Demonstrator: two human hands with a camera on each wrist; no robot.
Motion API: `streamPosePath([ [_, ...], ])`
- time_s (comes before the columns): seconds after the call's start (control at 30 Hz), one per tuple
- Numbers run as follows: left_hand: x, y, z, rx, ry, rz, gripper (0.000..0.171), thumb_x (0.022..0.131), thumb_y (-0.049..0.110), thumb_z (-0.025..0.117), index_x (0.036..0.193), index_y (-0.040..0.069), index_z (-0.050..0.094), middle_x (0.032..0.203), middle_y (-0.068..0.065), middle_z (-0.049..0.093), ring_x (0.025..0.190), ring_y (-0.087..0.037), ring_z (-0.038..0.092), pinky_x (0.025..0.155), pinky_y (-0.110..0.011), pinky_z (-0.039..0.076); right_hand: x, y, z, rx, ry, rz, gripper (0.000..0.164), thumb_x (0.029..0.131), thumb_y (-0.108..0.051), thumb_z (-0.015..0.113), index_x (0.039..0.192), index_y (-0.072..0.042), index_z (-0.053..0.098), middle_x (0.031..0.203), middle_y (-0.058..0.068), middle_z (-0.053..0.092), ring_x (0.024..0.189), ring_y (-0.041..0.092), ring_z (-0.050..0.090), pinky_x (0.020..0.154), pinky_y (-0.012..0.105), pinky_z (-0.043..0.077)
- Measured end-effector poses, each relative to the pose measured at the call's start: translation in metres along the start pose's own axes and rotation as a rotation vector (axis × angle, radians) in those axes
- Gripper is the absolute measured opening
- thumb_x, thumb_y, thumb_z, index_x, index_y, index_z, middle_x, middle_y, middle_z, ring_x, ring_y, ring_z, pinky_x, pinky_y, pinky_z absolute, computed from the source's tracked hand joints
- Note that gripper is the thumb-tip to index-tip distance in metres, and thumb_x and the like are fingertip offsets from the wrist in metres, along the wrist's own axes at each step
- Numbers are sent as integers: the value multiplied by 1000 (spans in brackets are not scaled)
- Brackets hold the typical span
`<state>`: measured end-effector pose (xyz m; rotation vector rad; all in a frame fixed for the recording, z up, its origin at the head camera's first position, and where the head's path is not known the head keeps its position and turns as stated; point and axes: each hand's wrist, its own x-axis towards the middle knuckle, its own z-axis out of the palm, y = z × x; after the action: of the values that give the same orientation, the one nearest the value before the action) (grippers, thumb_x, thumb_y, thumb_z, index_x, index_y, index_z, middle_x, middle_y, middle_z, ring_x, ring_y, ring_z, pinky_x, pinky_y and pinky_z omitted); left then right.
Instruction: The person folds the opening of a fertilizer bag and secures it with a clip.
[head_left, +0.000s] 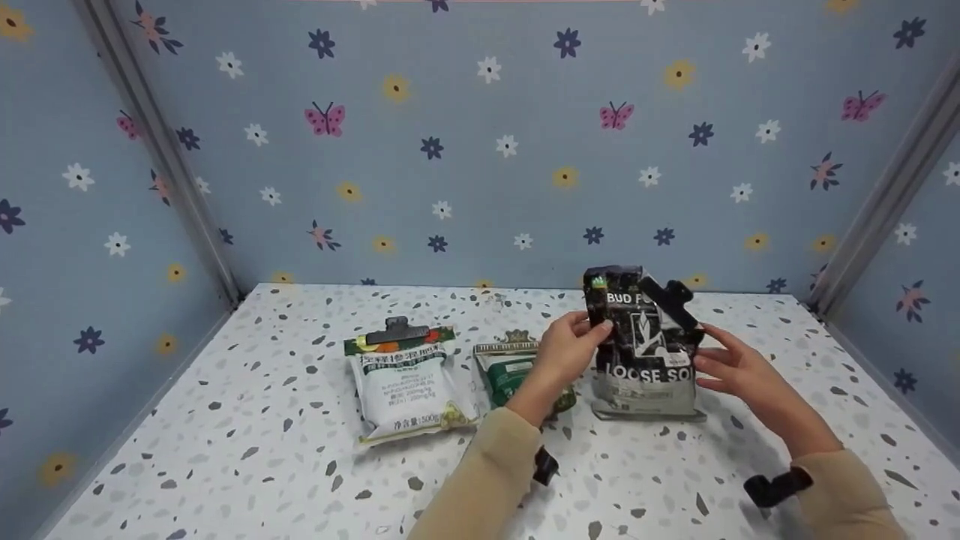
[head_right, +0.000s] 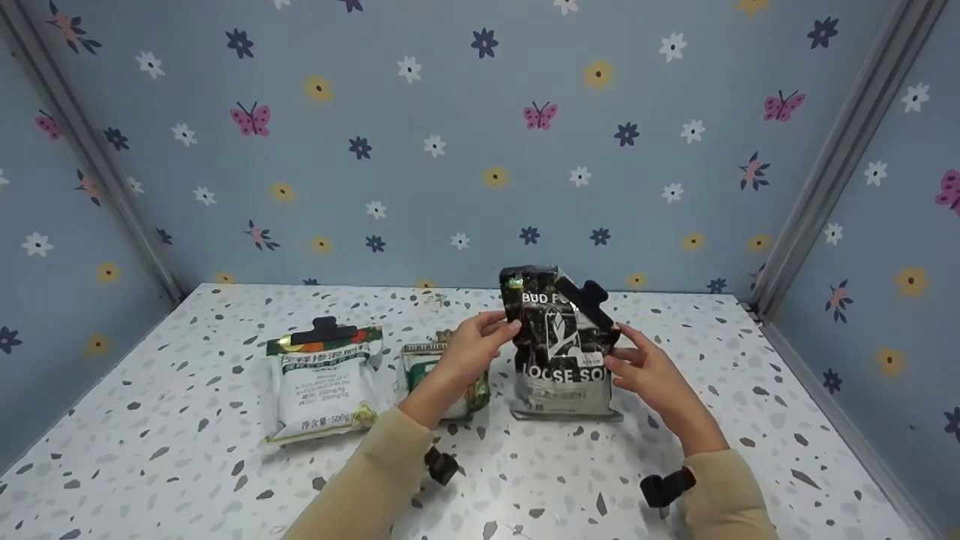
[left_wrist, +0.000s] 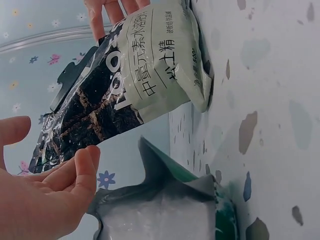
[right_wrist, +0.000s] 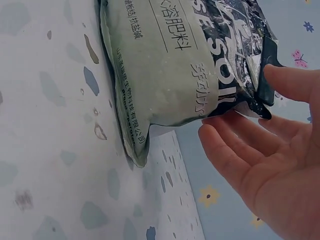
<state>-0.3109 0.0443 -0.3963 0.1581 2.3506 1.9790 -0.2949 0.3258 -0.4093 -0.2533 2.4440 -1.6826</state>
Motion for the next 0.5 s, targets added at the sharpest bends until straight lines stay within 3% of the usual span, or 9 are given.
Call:
streamPosePath([
  [0.3,2,-6,4,49,-86,-69,67,96,44,65,151,13,41,143,-5,52,133,-26,48,105,-46,41,0,3,0,14,-15,5,82,104,-25,56,160,-7,-3,153,39,19,139,48,32,99,39,48],
  [0.5,1,-8,6,74,-106,-81,67,97,43,65,151,12,41,142,-6,53,129,-25,51,103,-44,43,1,4,0,0,-13,20,83,104,-27,56,159,-7,-3,152,39,22,136,47,37,98,40,49],
])
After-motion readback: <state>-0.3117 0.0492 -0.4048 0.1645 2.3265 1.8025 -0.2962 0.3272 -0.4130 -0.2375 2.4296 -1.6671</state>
